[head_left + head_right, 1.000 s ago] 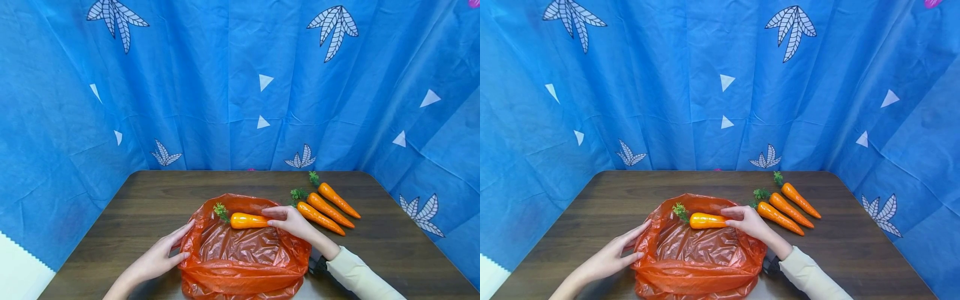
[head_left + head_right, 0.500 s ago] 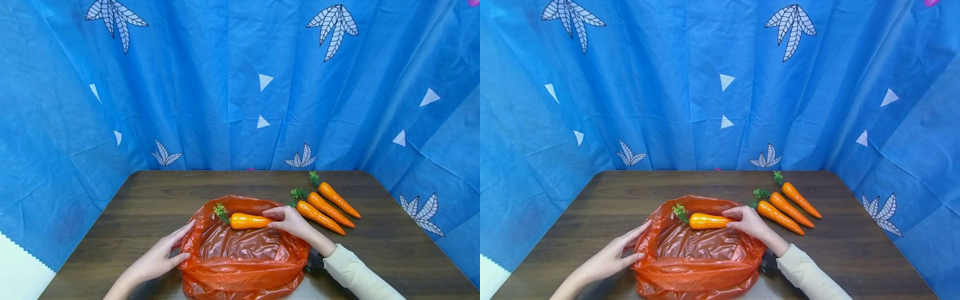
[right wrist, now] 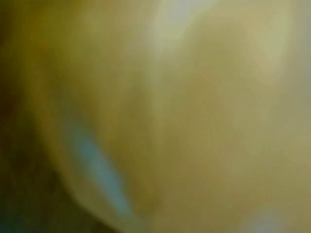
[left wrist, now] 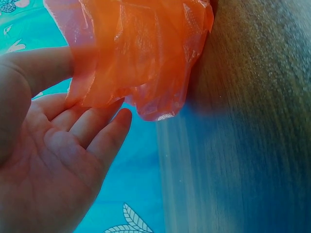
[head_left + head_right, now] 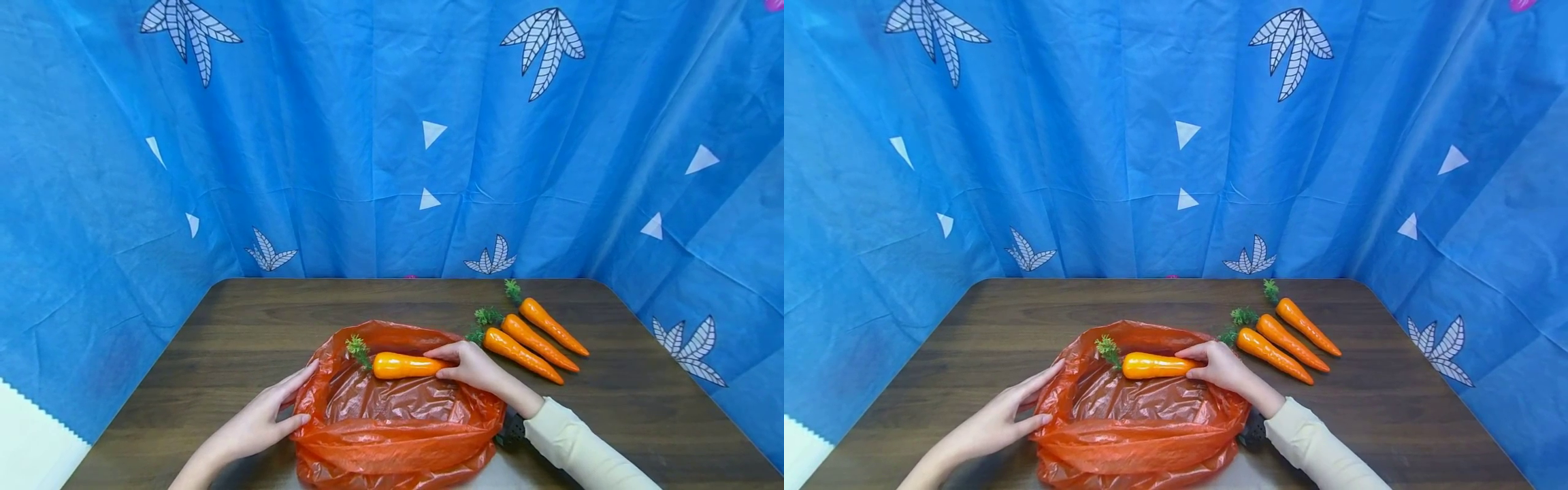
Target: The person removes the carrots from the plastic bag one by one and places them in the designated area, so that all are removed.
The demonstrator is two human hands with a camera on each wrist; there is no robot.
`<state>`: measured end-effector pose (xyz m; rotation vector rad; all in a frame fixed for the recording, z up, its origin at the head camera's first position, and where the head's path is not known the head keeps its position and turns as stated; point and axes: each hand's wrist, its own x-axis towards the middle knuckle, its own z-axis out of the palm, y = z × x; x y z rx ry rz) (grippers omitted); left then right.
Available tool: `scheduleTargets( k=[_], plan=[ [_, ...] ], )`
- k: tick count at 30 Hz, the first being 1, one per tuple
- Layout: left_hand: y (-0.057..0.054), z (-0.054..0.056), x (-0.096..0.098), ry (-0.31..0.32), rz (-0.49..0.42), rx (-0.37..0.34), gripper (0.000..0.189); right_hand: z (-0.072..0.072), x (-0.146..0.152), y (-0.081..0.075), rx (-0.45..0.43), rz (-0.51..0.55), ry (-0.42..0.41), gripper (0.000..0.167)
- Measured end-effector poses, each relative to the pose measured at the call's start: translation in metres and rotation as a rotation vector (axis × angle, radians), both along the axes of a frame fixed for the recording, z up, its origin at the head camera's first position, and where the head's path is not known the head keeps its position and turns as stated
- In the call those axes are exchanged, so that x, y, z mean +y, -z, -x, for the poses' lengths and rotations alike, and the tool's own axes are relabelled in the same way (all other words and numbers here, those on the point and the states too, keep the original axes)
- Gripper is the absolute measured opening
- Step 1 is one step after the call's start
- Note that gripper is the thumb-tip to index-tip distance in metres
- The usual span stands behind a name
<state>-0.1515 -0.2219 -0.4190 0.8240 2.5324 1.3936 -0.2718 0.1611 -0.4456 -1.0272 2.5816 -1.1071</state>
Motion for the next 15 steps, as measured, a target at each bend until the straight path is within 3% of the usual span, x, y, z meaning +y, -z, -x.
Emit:
scheduleTargets(
  k=[15],
  plan=[
    [0.0025, -0.0004, 0.0004, -0.012, 0.019, 0.030, 0.072, -0.0025, -0.0022, 0.0015, 0.078, -0.062, -0.024, 0.038]
  ],
)
